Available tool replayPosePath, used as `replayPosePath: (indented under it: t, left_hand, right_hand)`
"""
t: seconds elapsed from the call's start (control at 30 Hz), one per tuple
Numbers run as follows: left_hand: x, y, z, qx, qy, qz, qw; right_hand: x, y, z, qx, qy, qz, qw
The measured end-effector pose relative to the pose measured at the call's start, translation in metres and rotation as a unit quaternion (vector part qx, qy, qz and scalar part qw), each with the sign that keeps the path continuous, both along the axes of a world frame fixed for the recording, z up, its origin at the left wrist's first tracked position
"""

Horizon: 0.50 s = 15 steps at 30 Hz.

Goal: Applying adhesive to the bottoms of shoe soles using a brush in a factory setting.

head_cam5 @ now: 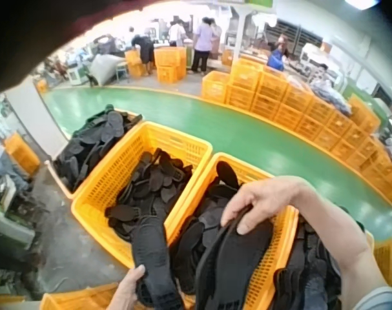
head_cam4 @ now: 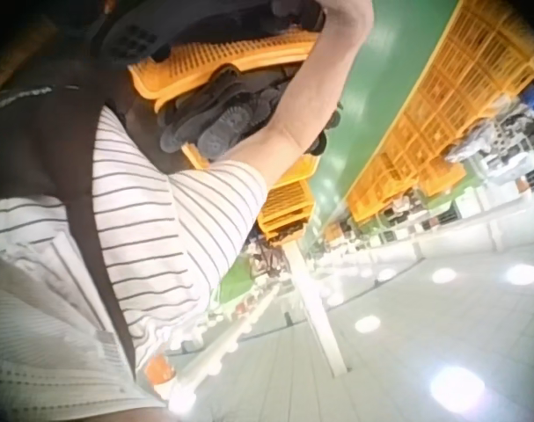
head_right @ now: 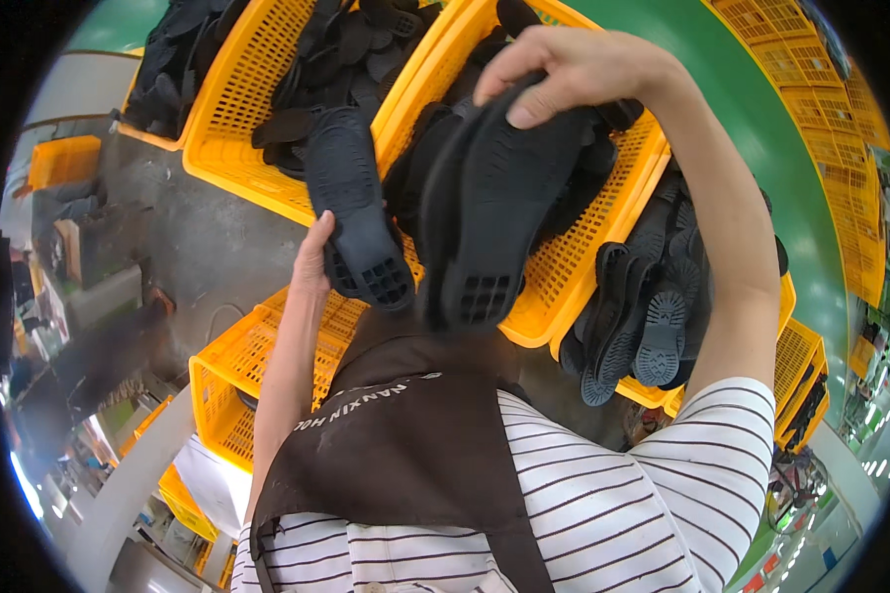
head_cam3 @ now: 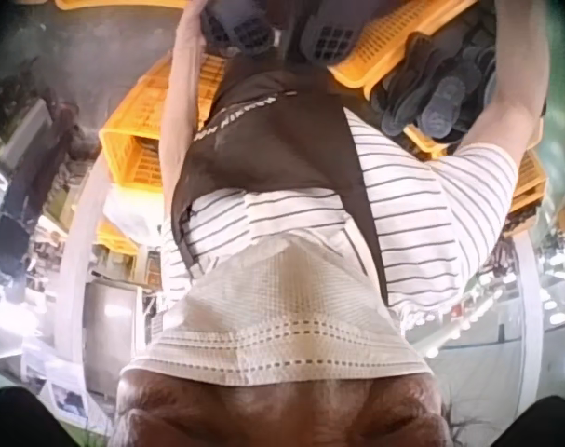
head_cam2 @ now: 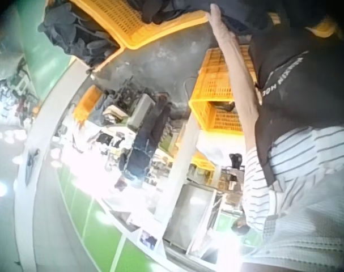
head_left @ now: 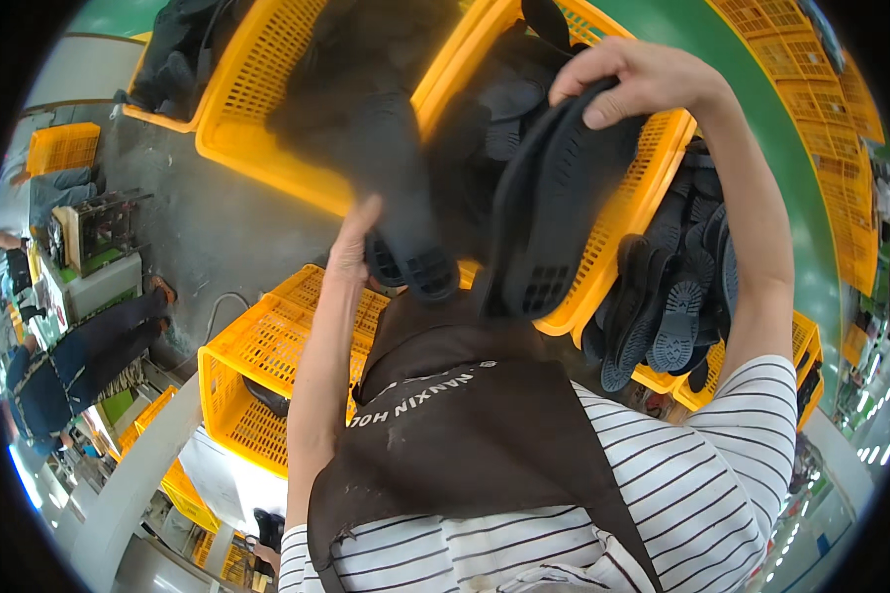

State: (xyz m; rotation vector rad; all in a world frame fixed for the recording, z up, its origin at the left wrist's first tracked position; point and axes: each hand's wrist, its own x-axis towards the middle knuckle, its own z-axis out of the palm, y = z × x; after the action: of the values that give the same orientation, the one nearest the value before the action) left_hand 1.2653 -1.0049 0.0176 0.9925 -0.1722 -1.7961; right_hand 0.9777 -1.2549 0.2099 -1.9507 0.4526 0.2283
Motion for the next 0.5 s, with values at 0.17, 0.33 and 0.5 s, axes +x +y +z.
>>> replayPosePath:
  t: [0.17,0.33,0.5]
  left_hand:
    - [-0.020,0.007,0.018,-0.016,0.015,-0.033,0.999]
    - [-0.024,0.034,0.019,-0.008,-0.010,-0.037,0.999]
    - [-0.019,0.048,0.003,-0.051,0.083,-0.032,0.995]
  right_hand:
    - [0.073,0.006,-0.033,-0.050,-0.030,0.044,0.997]
    - [0.114,0.050,-0.056,-0.143,-0.075,-0.087,0.983]
    - [0.148,0.067,-0.055,-0.096,-0.172,-0.084,0.977]
